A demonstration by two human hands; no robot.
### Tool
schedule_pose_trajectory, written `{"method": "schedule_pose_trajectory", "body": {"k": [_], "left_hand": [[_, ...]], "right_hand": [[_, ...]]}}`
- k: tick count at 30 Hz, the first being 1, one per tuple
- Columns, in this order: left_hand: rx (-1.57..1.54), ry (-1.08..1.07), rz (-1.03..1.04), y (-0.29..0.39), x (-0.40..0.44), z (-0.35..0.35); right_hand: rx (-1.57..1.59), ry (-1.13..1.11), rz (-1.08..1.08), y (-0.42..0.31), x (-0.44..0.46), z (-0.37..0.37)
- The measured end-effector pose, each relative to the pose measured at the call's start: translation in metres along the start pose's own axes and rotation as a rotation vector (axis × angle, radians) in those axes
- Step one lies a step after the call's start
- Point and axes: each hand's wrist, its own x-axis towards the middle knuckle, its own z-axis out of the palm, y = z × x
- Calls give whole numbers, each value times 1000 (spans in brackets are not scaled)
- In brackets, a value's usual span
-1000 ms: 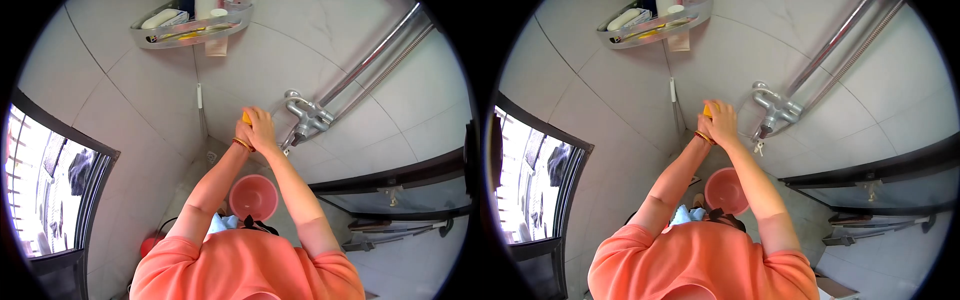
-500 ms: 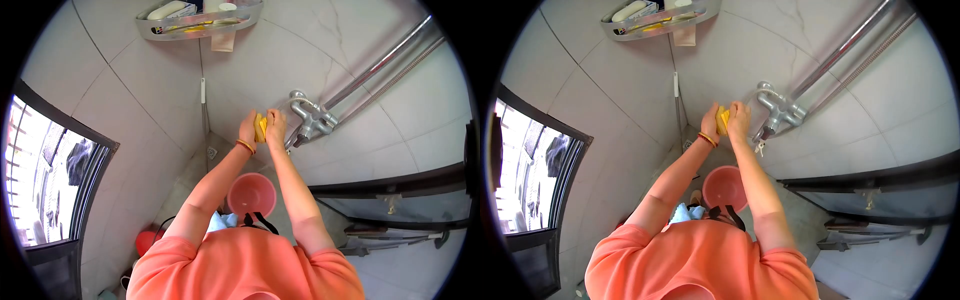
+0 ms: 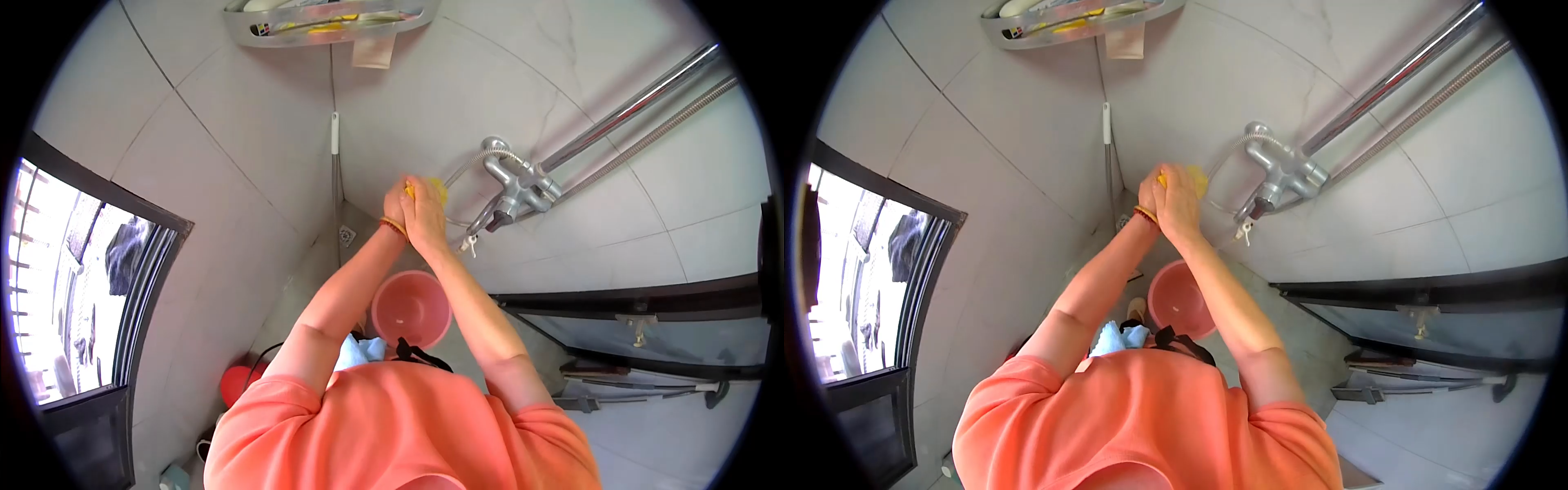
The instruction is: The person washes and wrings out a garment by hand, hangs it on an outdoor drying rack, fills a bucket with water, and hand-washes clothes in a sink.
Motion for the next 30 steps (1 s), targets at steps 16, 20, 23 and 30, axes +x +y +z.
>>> {"method": "schedule_pose_trajectory", "body": {"k": [16, 20, 23, 30], "left_hand": [[-287, 75, -207, 58, -29, 51], [-312, 88, -180, 61, -29, 53], [187, -65, 44, 38, -8, 16], [-329, 58, -172, 54, -32, 39]], "right_hand": [[531, -53, 322, 10, 9, -10], [673, -126, 398, 9, 24, -15], [122, -6, -61, -5, 8, -8], [940, -228, 641, 14, 31, -12]]}}
